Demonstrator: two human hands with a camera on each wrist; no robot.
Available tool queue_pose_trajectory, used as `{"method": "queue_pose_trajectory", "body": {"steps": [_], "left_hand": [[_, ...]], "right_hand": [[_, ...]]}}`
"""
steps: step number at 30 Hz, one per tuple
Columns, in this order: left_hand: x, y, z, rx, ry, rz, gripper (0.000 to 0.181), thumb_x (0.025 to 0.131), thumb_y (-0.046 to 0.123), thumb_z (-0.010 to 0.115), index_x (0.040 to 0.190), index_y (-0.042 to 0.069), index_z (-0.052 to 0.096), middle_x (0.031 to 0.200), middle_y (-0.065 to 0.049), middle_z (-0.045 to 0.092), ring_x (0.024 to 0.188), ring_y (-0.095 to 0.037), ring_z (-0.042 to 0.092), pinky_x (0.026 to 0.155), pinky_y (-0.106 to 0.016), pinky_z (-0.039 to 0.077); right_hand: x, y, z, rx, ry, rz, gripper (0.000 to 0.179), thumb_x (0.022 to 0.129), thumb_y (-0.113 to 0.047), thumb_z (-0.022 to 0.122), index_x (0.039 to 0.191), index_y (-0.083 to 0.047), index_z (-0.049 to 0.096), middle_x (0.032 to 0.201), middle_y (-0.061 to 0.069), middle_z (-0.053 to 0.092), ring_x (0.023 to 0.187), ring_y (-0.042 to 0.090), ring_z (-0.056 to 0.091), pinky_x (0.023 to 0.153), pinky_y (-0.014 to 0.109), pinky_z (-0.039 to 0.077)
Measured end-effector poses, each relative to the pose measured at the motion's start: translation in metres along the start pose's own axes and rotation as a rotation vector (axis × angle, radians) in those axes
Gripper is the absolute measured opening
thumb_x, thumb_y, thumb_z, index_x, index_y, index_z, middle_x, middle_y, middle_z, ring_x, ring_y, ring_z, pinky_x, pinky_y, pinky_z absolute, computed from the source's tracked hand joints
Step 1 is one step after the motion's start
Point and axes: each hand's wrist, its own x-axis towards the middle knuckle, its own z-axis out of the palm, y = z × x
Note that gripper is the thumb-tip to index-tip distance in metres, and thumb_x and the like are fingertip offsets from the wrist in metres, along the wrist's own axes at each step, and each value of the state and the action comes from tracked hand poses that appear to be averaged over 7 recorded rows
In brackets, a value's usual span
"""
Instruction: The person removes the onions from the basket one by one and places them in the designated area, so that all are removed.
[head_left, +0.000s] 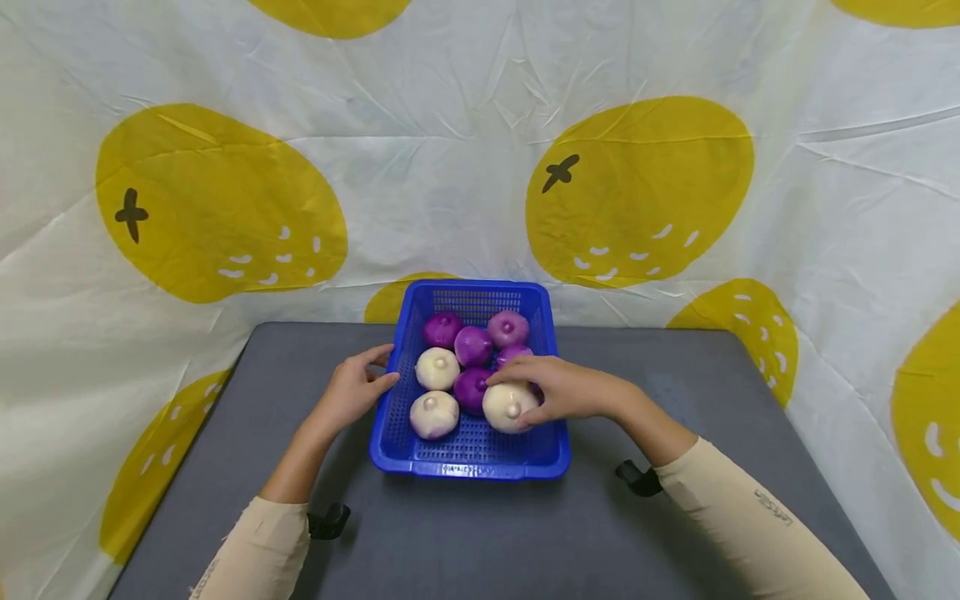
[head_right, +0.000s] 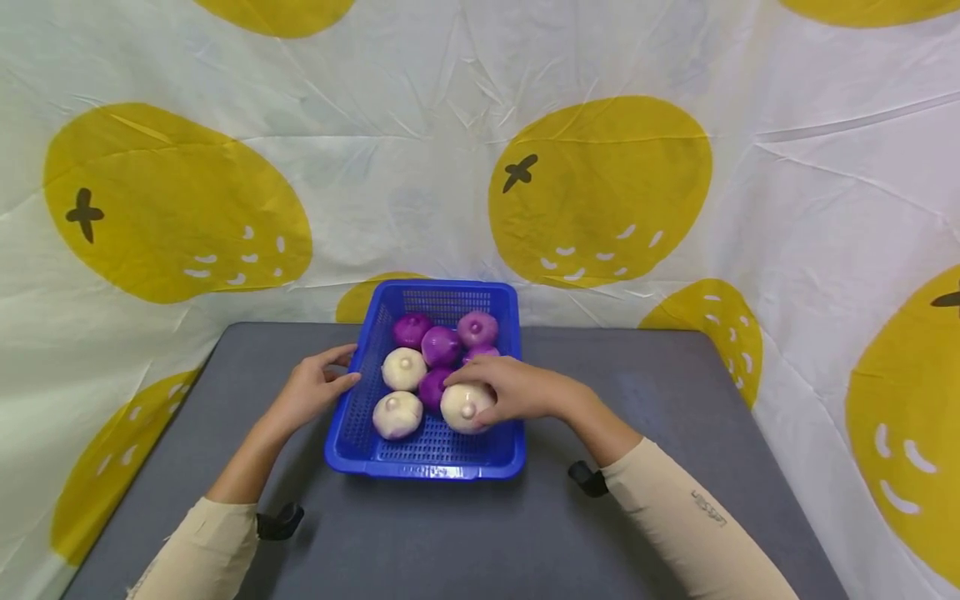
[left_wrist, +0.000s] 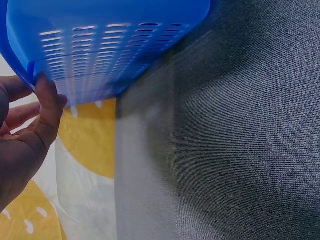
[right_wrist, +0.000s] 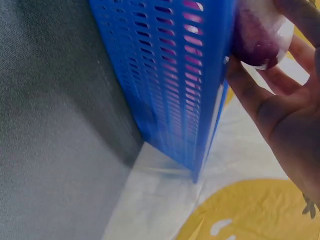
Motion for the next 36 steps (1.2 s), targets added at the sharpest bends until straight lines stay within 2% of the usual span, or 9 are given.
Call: {"method": "queue_pose_trajectory", "body": {"steps": [6,11,17,22,29,36], "left_hand": [[0.001,0.001,0.001,0.0,0.001,0.008,0.056,0.097,0.012,0.071,0.148,-0.002,0.052,0.12,-0.025,0.067,0.084,-0.026,0.074,0.067,-0.034,0.06],[0.002,0.001,0.001,-0.001,0.003,0.002,0.055,0.097,0.012,0.071,0.148,-0.002,0.052,0.121,-0.025,0.067,0.084,-0.026,0.074,0.068,-0.035,0.06],[0.001,0.002,0.001,-0.004,0.002,-0.002,0.056,0.097,0.012,0.071,0.148,-0.003,0.052,0.121,-0.025,0.067,0.085,-0.027,0.074,0.068,-0.035,0.061],[0.001,0.001,0.001,0.0,0.004,0.002,0.056,0.097,0.012,0.07,0.148,-0.003,0.052,0.121,-0.025,0.067,0.089,-0.029,0.075,0.07,-0.036,0.061],[0.001,0.0,-0.001,0.014,0.002,0.0,0.055,0.098,0.012,0.07,0.148,-0.003,0.051,0.121,-0.025,0.067,0.088,-0.029,0.074,0.071,-0.036,0.061],[0.001,0.0,0.0,0.007,0.002,-0.003,0.056,0.098,0.012,0.071,0.148,-0.003,0.052,0.12,-0.025,0.067,0.086,-0.028,0.074,0.07,-0.035,0.061]], "right_hand": [[-0.013,0.007,-0.009,0.032,0.147,0.018,0.059,0.088,-0.036,0.083,0.141,-0.021,0.061,0.139,0.0,0.061,0.119,0.016,0.059,0.096,0.039,0.054],[-0.024,0.015,-0.012,0.04,0.246,0.067,0.061,0.086,-0.036,0.085,0.141,-0.024,0.061,0.138,-0.001,0.06,0.115,0.016,0.06,0.089,0.034,0.056],[-0.04,0.025,-0.017,0.114,0.375,0.099,0.063,0.089,-0.024,0.083,0.145,-0.015,0.056,0.139,0.009,0.06,0.115,0.023,0.062,0.09,0.039,0.06],[-0.051,0.036,-0.026,0.127,0.481,0.138,0.065,0.088,-0.016,0.084,0.146,-0.01,0.054,0.138,0.013,0.061,0.107,0.025,0.065,0.088,0.042,0.06],[-0.057,0.053,-0.032,0.096,0.574,0.221,0.066,0.09,-0.018,0.082,0.148,-0.011,0.052,0.137,0.014,0.061,0.106,0.03,0.068,0.086,0.031,0.059],[-0.06,0.069,-0.032,0.124,0.617,0.294,0.066,0.092,-0.019,0.08,0.15,-0.006,0.05,0.141,0.019,0.057,0.111,0.038,0.067,0.086,0.024,0.056]]}}
